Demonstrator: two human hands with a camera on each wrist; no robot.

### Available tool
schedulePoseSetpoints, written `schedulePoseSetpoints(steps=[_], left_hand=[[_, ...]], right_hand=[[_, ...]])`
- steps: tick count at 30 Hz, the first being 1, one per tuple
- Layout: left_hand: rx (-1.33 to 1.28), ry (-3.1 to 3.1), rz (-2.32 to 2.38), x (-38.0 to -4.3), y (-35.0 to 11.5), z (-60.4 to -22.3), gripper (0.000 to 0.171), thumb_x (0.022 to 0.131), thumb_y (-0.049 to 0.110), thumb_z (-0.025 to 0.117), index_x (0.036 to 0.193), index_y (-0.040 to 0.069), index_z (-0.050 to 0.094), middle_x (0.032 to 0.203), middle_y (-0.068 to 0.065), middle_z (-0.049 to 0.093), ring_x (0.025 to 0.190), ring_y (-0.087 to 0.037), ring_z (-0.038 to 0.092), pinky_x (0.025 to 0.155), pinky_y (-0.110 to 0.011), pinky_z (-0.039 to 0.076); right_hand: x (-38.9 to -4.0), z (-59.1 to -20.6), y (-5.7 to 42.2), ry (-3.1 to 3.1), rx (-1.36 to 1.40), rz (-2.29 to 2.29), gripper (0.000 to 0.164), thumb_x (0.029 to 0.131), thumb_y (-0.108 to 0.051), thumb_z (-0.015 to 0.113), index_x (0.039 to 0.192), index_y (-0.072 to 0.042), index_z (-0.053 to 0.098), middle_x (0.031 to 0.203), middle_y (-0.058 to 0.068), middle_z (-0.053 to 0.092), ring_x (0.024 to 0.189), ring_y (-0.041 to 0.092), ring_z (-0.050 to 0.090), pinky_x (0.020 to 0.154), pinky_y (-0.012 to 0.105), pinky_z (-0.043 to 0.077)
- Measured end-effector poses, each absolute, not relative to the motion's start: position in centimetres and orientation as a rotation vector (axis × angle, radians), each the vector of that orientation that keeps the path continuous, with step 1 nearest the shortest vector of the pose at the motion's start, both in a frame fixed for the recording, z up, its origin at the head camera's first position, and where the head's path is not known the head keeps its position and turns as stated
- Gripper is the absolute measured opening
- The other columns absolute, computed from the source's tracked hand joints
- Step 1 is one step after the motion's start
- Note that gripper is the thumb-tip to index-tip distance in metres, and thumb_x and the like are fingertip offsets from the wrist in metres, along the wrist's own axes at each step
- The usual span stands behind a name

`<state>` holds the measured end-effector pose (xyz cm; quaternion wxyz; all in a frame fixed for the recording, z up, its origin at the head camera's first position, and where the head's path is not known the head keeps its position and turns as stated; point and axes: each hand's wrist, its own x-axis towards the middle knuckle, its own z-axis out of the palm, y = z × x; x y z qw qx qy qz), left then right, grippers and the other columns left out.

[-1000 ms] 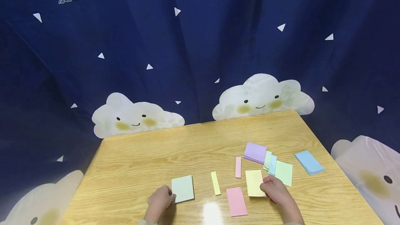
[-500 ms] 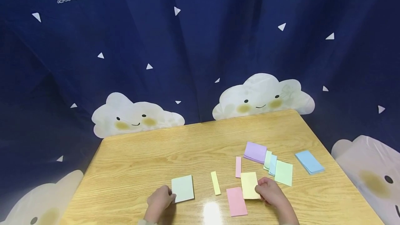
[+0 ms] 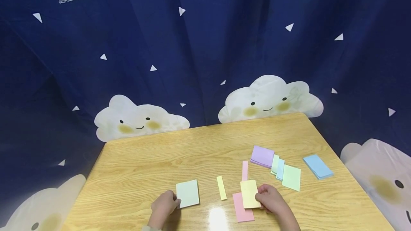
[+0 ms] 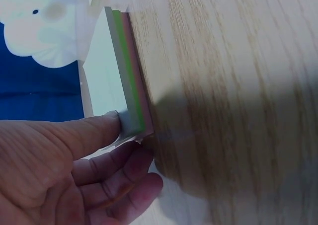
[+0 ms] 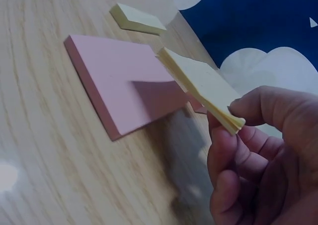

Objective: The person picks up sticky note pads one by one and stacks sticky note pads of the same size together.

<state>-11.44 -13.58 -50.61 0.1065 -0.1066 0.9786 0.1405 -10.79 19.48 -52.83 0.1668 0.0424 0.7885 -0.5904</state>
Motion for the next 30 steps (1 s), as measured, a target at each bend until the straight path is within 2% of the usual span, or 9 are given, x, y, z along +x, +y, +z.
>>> schedulePoseSetpoints(steps=[8, 17, 23, 30], left_hand=[[-0.316, 2.884, 0.431, -11.5, -13.6, -50.4, 0.022, 0.076, 0.02, 0.063, 0.058, 0.011, 0.056, 0.059, -0.001, 0.051, 0.053, -0.015, 0.043, 0.055, -0.038, 0.037], [-0.316, 2.867, 0.418, -11.6, -13.5, -50.3, 0.024, 0.078, 0.019, 0.063, 0.056, 0.012, 0.055, 0.055, 0.0, 0.049, 0.051, -0.014, 0.042, 0.052, -0.034, 0.035], [-0.318, 2.868, 0.422, -11.6, -13.5, -50.3, 0.026, 0.077, 0.019, 0.063, 0.055, 0.012, 0.053, 0.053, 0.0, 0.047, 0.05, -0.014, 0.041, 0.051, -0.032, 0.033], [-0.306, 2.88, 0.428, -11.6, -13.6, -50.6, 0.027, 0.076, 0.018, 0.063, 0.052, 0.012, 0.051, 0.051, 0.001, 0.046, 0.048, -0.014, 0.041, 0.05, -0.032, 0.033]], right_hand=[[-10.5, -53.3, 18.7, 2.235, 0.043, -1.635, 0.015, 0.072, -0.005, 0.05, 0.085, 0.002, 0.047, 0.052, -0.001, 0.044, 0.043, 0.007, 0.036, 0.039, 0.018, 0.028], [-9.8, -53.9, 17.8, 2.236, -0.03, -1.624, 0.011, 0.07, -0.003, 0.05, 0.08, 0.002, 0.049, 0.051, -0.002, 0.043, 0.04, 0.005, 0.035, 0.038, 0.017, 0.025], [-9.4, -53.9, 17.1, 2.292, 0.046, -1.54, 0.01, 0.069, -0.004, 0.05, 0.078, 0.0, 0.049, 0.048, -0.003, 0.044, 0.039, 0.005, 0.04, 0.037, 0.016, 0.026], [-9.0, -53.5, 16.3, 2.473, 0.163, -1.408, 0.01, 0.065, -0.003, 0.055, 0.073, -0.002, 0.048, 0.05, 0.0, 0.041, 0.039, 0.007, 0.034, 0.038, 0.018, 0.027]])
